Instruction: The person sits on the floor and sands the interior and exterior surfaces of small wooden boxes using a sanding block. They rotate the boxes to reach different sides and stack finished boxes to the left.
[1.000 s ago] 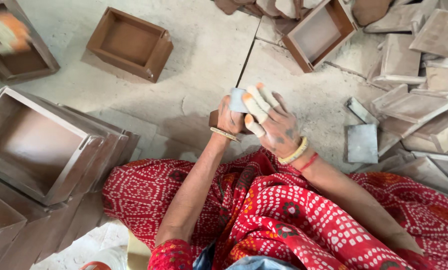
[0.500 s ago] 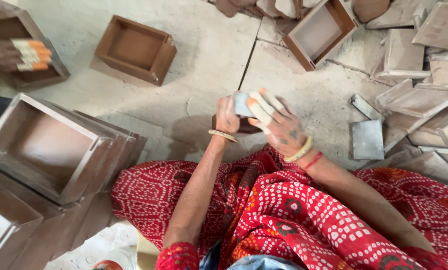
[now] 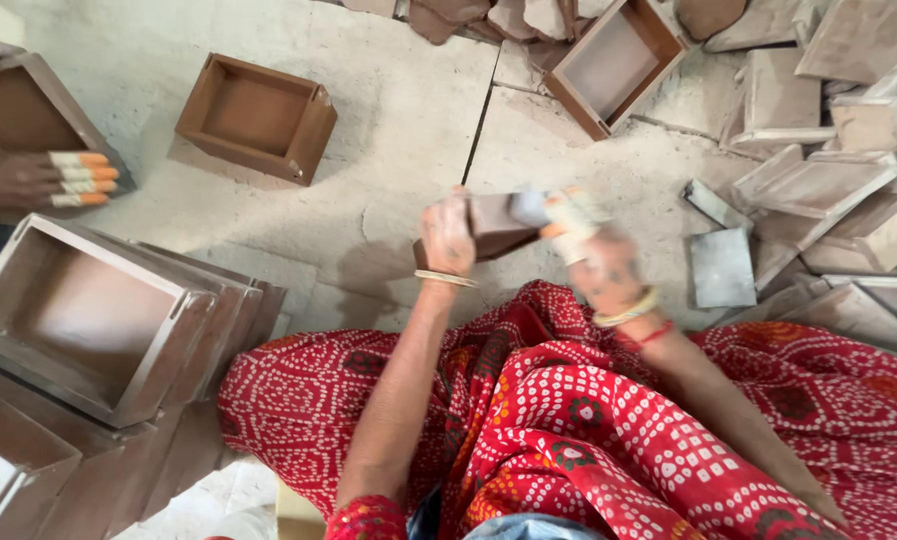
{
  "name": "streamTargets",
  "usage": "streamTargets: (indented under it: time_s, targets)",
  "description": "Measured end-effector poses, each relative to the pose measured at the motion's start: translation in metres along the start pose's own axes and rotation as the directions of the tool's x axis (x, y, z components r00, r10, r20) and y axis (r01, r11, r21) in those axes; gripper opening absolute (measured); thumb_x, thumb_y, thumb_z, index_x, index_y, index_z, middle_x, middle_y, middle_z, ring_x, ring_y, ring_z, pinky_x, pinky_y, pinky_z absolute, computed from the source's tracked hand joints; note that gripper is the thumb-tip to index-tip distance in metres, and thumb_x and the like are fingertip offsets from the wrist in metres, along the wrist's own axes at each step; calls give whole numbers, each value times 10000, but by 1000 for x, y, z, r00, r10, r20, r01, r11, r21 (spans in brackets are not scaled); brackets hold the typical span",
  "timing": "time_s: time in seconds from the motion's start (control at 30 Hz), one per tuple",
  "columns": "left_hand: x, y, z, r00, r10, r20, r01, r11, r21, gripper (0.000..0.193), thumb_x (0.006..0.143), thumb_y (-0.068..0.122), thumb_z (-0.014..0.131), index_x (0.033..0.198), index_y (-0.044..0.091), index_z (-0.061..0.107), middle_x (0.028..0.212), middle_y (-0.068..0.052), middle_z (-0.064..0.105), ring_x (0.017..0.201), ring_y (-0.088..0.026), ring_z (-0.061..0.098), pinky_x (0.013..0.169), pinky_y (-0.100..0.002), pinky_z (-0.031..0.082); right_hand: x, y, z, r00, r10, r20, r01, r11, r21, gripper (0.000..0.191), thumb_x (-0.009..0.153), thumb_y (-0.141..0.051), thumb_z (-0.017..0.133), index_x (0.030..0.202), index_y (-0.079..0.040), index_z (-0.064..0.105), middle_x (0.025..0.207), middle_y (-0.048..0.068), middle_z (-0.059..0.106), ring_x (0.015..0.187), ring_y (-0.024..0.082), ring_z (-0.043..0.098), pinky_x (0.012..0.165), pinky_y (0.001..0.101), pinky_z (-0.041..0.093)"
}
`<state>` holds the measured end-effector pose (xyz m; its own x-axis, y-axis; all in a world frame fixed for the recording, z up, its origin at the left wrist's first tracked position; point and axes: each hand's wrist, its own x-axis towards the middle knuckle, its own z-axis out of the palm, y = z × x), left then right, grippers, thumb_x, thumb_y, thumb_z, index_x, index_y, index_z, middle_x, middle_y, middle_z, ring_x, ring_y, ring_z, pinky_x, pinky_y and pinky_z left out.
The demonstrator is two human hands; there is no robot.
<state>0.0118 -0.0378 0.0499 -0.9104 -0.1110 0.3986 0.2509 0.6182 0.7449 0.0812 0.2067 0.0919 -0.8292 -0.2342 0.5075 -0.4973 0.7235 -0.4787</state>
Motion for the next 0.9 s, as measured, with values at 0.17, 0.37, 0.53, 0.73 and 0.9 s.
streamTargets:
  time_s: [0.17,0.37,0.53,0.73,0.9]
  targets:
    - [6,50,-20,979,-186,79,201,930,-309,472,1032,324,384,878,10,701,716,-198,651,664,-409,642,661,-481,503,49,-92,2,996,-83,-35,86,993,76,531,1046,-286,628,1463,30,536,1533,254,516,1473,432,465,1232,524,375]
    - [14,41,-27,964,266,9,-253,926,-282,376,984,313,447,880,27,669,727,-207,645,669,-398,635,620,-474,500,61,-126,-7,999,-44,8,44,998,45,562,1035,-355,602,1463,5,550,1529,226,532,1468,404,481,1222,491,394]
    - [0,28,-12,992,123,34,-119,989,-92,329,1022,263,471,973,3,667,734,-191,651,630,-395,623,585,-483,476,75,-123,-5,995,-93,33,93,995,-20,573,1047,-329,573,1482,37,505,1512,250,519,1465,402,474,1236,493,381]
    - [-6,16,-1,971,230,-59,-232,972,-32,350,1068,340,488,952,46,638,770,-188,632,707,-423,628,655,-499,480,60,-127,1,993,-118,19,119,992,-45,606,1031,-358,569,1487,33,486,1528,262,502,1470,414,445,1227,500,372]
    - [-12,26,-9,978,74,-193,-114,973,-201,465,1076,357,396,1018,-45,623,887,-260,640,773,-418,634,740,-490,493,54,-91,-1,998,-45,48,49,994,-96,539,1045,-393,560,1431,-17,551,1485,237,542,1430,385,482,1191,507,401]
